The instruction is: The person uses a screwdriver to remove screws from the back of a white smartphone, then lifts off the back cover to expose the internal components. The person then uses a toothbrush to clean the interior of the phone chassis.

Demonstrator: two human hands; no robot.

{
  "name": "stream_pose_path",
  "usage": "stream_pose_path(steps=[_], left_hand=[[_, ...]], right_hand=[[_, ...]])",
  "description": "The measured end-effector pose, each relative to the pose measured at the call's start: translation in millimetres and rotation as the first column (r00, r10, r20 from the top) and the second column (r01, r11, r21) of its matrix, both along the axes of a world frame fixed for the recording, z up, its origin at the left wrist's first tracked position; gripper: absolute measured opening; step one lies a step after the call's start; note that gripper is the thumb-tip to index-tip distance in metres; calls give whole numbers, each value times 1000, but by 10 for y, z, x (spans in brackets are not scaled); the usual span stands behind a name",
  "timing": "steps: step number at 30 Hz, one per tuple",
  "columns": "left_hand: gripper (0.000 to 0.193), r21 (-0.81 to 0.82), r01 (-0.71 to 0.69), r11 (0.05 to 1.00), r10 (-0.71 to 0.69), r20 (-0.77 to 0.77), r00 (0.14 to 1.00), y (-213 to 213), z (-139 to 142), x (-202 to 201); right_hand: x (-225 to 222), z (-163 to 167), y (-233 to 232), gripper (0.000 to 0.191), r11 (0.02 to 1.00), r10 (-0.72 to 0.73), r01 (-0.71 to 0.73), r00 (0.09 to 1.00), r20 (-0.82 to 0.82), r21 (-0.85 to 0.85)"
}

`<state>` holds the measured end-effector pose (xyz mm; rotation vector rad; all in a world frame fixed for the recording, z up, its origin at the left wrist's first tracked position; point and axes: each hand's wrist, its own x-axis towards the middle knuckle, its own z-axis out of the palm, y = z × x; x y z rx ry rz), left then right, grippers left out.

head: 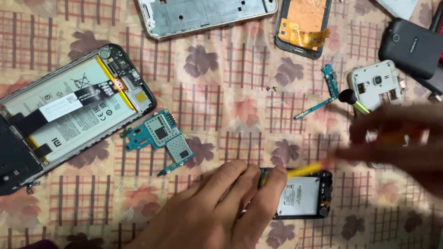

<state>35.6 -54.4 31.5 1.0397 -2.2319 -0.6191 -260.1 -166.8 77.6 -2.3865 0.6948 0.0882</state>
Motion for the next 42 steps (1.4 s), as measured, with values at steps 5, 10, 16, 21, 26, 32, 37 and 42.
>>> stream_pose_path(steps=[5,10,16,21,26,32,37,42], left_hand=[[47,234,186,954,-154,-148,977,-139,7,45],[52,132,226,965,-195,-214,957,-192,12,107],[64,-17,188,982,-188,-30,982,-128,10,126],[56,169,371,913,-359,-100,928,-219,127,148],[51,-75,395,916,-400,-251,881,-419,171,140],[38,-90,329,940,-338,-134,931,-310,-84,250],[30,-307,460,833,-376,295,878,-148,-212,215],[25,-476,425,770,-164,496,853,-131,-60,60]], right_hand=[[89,-15,-179,49,980,192,-195,980,51,43],[106,-80,-98,48,990,106,-118,982,157,72],[20,-19,-211,43,991,136,-135,987,81,-16],[-157,16,-76,40,972,235,-235,972,20,-31],[-430,-111,-146,36,987,143,-146,988,-51,-61],[-792,-306,-141,35,996,-93,94,990,-109,5],[-755,-352,-61,32,993,-97,94,995,-29,-74],[-648,-313,-19,29,994,-106,106,994,-34,-1]])
